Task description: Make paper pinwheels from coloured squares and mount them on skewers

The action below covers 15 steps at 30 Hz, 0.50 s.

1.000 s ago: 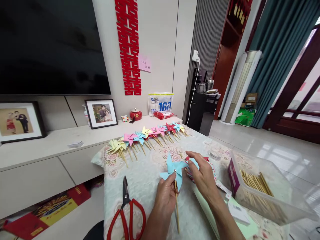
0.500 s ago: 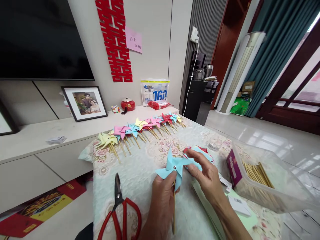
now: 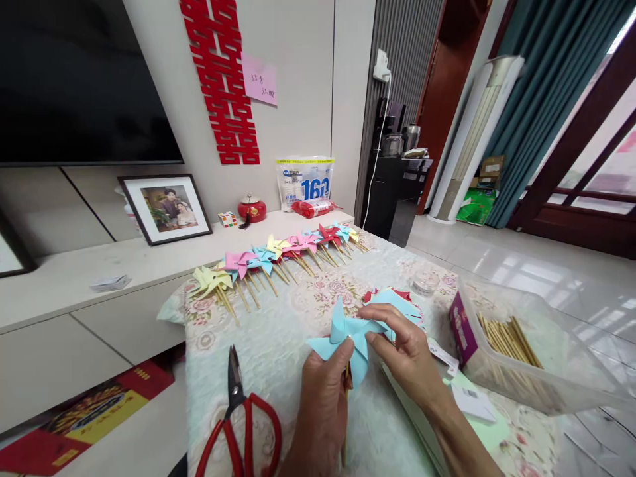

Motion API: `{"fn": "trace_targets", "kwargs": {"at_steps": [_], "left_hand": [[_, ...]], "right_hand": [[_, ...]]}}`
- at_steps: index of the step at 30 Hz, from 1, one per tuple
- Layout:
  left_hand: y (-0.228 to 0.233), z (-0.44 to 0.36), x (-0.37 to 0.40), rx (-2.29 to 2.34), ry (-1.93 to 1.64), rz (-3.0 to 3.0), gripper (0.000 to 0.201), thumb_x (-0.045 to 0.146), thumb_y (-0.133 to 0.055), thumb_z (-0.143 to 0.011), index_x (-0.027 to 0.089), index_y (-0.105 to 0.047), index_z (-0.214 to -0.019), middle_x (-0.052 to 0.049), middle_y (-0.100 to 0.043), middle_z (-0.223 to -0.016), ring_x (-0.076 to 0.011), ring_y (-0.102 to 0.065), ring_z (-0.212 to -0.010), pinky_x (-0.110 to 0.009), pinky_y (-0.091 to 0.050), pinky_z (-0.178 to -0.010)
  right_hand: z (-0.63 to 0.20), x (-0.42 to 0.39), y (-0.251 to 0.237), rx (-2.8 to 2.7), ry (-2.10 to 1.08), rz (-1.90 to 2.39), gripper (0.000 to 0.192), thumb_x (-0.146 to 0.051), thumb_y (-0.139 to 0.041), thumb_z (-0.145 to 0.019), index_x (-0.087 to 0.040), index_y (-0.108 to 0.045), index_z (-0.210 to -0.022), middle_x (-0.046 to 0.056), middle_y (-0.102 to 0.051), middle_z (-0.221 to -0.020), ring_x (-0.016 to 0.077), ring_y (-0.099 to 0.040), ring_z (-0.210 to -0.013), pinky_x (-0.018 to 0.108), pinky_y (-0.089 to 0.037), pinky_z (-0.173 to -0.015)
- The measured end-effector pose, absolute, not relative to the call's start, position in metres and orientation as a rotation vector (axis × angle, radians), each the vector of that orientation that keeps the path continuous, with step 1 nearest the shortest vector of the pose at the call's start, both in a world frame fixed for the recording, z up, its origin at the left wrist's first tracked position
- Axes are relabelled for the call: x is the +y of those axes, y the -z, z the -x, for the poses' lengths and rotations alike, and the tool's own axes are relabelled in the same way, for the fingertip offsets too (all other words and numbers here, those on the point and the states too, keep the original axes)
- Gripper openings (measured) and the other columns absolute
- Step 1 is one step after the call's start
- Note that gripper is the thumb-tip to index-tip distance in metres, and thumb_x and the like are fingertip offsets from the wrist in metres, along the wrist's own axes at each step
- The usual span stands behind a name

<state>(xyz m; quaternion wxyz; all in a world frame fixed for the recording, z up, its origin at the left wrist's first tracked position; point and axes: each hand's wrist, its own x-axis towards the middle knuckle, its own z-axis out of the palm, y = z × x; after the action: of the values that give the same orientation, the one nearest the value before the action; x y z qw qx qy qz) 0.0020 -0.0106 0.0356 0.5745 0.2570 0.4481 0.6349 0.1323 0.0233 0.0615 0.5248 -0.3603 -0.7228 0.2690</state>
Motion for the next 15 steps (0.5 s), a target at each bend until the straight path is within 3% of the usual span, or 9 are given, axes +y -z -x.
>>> {"fn": "trace_targets", "kwargs": {"at_steps": [9,15], "left_hand": [[-0.0419,-0.0064,-0.0166,0.926,-1.439,-0.574,0.029,0.035,-0.08,-0.066,0.02,-0.056,-0.06,0.004,-0.046,-0.054,-0.0105,-0.038,-0.05,-0.025,-0.034,-0.05],[-0.0374,-0.0079,-0.014,0.821,-1.442,-0.499,0.019,0.028,-0.078,-0.07,0.019,-0.063,-0.076,0.005,-0.048,-0.061,-0.0091,-0.036,-0.053,-0.024,-0.03,-0.051]], "right_hand": [[-0.1286,0.0206,-0.0611,-1.777,-0.476,0.824,0.028,-0.012,-0.057,-0.091,-0.026,-0.072,-0.11,0.006,-0.072,-0.106,0.0205,-0.067,-0.102,0.035,-0.053,-0.088],[-0.1281,0.0236,-0.0566,-1.793,-0.454,0.819,0.021,-0.01,-0.059,-0.09,-0.025,-0.073,-0.096,0.006,-0.072,-0.103,0.0213,-0.067,-0.1,0.035,-0.053,-0.086]]}}
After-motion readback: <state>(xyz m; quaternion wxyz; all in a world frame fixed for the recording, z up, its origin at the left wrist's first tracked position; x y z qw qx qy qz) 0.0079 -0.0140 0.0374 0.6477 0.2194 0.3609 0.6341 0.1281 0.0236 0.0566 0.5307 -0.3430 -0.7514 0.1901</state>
